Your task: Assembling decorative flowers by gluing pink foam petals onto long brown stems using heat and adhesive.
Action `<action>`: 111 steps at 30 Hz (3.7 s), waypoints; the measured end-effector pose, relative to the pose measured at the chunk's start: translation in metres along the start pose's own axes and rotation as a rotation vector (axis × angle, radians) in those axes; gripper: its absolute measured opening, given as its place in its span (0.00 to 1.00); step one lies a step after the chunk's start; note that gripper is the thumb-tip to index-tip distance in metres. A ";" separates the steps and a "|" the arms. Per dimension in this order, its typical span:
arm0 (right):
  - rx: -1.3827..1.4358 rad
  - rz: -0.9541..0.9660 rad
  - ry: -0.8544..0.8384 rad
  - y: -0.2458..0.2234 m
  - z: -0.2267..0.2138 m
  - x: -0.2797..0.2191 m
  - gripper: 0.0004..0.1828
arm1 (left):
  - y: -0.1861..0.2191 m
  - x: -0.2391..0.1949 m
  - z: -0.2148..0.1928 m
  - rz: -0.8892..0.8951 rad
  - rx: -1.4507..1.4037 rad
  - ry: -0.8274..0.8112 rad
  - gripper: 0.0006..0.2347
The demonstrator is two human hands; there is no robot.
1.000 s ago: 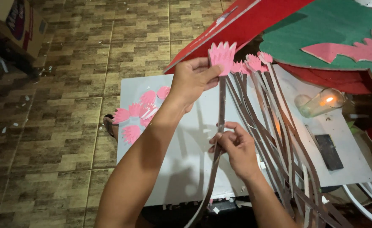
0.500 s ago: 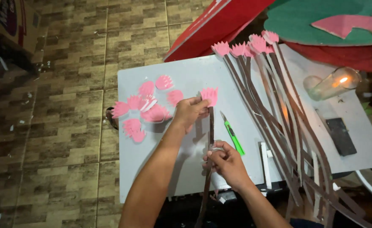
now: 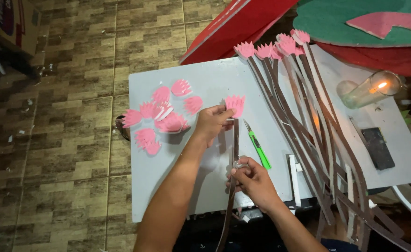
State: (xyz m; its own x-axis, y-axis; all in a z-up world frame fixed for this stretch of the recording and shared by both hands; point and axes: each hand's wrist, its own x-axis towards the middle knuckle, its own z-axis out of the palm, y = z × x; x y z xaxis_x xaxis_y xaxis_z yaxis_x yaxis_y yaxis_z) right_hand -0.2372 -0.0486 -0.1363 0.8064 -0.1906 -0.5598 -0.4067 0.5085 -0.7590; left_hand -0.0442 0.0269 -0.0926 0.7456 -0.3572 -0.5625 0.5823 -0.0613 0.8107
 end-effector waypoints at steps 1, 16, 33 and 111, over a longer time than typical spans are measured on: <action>-0.002 0.000 -0.001 -0.001 0.001 -0.003 0.09 | -0.005 0.005 -0.002 0.001 -0.002 0.001 0.16; -0.110 -0.147 0.197 0.022 -0.029 0.003 0.16 | -0.070 -0.002 0.004 0.762 0.513 0.194 0.12; -1.241 0.189 0.696 -0.179 -0.281 -0.020 0.46 | -0.054 -0.102 0.031 0.019 0.503 -0.138 0.12; -1.288 -0.637 0.767 -0.208 -0.259 -0.011 0.13 | -0.063 -0.123 0.034 0.160 -0.138 -0.110 0.14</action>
State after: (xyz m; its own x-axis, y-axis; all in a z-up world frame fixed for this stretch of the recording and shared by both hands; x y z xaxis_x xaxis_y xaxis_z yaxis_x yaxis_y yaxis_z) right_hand -0.2725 -0.3698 -0.0587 0.7445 -0.6339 0.2096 -0.4972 -0.7359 -0.4596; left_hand -0.1836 0.0434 -0.0691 0.7967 -0.4519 -0.4013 0.5038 0.1297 0.8541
